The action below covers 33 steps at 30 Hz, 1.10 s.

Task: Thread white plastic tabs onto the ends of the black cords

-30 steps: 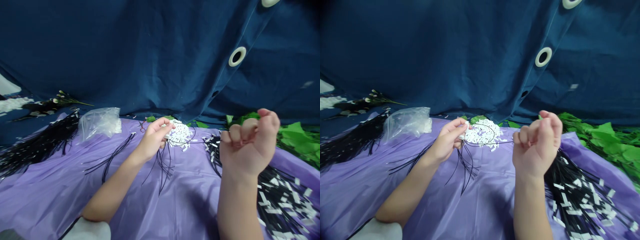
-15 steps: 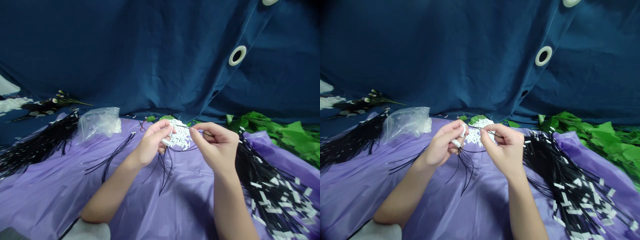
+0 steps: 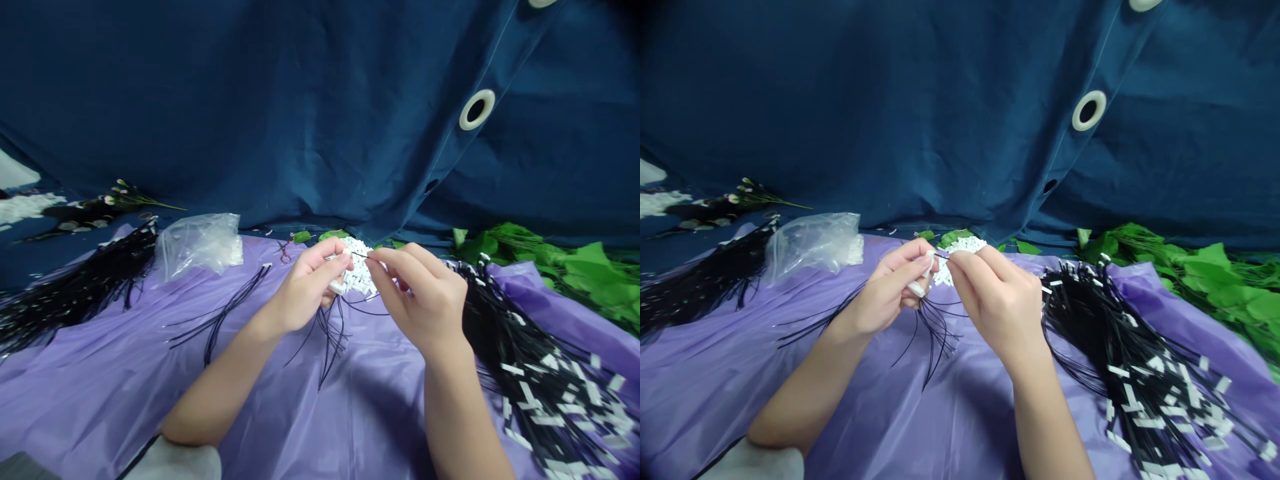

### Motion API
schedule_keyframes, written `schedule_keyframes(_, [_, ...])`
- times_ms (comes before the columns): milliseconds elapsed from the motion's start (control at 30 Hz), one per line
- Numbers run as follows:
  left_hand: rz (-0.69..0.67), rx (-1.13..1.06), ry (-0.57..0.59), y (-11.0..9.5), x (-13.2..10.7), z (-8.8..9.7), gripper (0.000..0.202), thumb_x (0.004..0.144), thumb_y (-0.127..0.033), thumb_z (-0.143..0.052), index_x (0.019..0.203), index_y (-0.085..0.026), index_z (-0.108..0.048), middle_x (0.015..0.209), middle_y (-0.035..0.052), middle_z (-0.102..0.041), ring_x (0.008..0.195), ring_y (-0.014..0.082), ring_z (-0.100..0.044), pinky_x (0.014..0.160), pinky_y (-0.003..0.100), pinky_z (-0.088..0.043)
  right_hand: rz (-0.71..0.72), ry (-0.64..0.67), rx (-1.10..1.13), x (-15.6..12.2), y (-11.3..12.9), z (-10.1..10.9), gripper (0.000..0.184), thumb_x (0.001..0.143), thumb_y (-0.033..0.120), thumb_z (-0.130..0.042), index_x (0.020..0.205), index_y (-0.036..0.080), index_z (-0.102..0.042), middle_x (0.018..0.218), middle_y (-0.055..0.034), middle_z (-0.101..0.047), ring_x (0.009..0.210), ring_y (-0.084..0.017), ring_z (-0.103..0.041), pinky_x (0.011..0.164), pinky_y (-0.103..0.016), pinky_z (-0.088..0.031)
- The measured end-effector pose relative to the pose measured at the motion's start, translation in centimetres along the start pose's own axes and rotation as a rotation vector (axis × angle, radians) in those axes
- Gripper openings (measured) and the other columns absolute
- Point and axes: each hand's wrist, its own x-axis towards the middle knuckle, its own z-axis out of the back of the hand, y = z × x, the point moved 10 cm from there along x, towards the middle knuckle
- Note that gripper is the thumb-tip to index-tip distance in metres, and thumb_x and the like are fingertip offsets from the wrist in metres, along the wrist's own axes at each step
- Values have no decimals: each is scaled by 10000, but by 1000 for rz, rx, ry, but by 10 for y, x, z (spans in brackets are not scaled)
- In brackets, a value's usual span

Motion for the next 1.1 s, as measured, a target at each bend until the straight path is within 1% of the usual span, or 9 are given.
schedule_keyframes(67, [-8,-1,7,0,0,-1,247,880,-403,-555,772,-194,-480,547,-64,-281,448,35,-184,403,136,-151,27,-15,-17,-1,2,-1,95,875,161,-618,949,201,-663,747,-5,-638,575,-76,-482,553,-220,-391])
schedule_keyframes(267, [-21,-13,23,-1,0,-1,248,877,-396,-567,768,-194,-474,553,-61,-310,448,34,-201,400,134,-175,20,-16,-64,-1,3,-6,96,888,150,-571,888,206,-648,752,-8,-656,549,-76,-486,552,-228,-399])
schedule_keyframes(633, [-59,-20,-29,-4,-5,-1,257,868,-423,-598,819,-179,-536,563,-58,-351,442,23,-218,397,139,-178,29,-91,-24,0,6,4,81,835,107,-613,841,188,-621,669,19,-568,536,-70,-401,521,-217,-371])
schedule_keyframes(700, [-96,-29,-70,-5,-4,4,260,874,-434,-591,836,-182,-544,558,-62,-351,439,25,-217,392,136,-186,36,-117,-20,1,7,8,94,817,86,-627,827,180,-622,644,25,-539,530,-68,-394,510,-215,-362])
schedule_keyframes(800, [-189,-39,-214,-15,-3,25,238,882,-417,-587,839,-186,-549,552,-66,-332,438,30,-233,391,134,-219,32,-144,11,3,8,17,124,791,47,-638,819,166,-620,639,20,-503,544,-70,-398,512,-216,-355])
schedule_keyframes(867, [-209,-41,-250,-20,-3,31,218,883,-396,-592,842,-186,-550,549,-67,-324,437,30,-234,390,133,-216,1,-129,56,5,6,20,122,797,42,-631,808,162,-617,631,21,-482,545,-70,-391,512,-220,-343])
schedule_keyframes(933, [-196,-45,-200,-21,-3,27,198,883,-383,-595,872,-192,-545,541,-70,-327,432,31,-230,388,136,-199,-63,-94,123,5,1,18,107,821,64,-615,778,162,-610,599,31,-446,530,-69,-372,509,-228,-328])
schedule_keyframes(1033, [-171,-35,-92,-18,-5,12,190,890,-387,-586,920,-209,-526,538,-71,-342,430,37,-241,391,148,-192,-168,-54,226,4,-7,9,110,848,111,-600,748,155,-607,568,41,-405,517,-70,-357,510,-240,-319])
schedule_keyframes(1100, [-161,-18,-50,-15,-8,4,190,898,-394,-572,936,-216,-518,545,-69,-346,436,42,-253,399,157,-195,-208,-39,271,2,-10,4,101,853,125,-598,757,152,-613,569,41,-403,519,-71,-356,512,-243,-318])
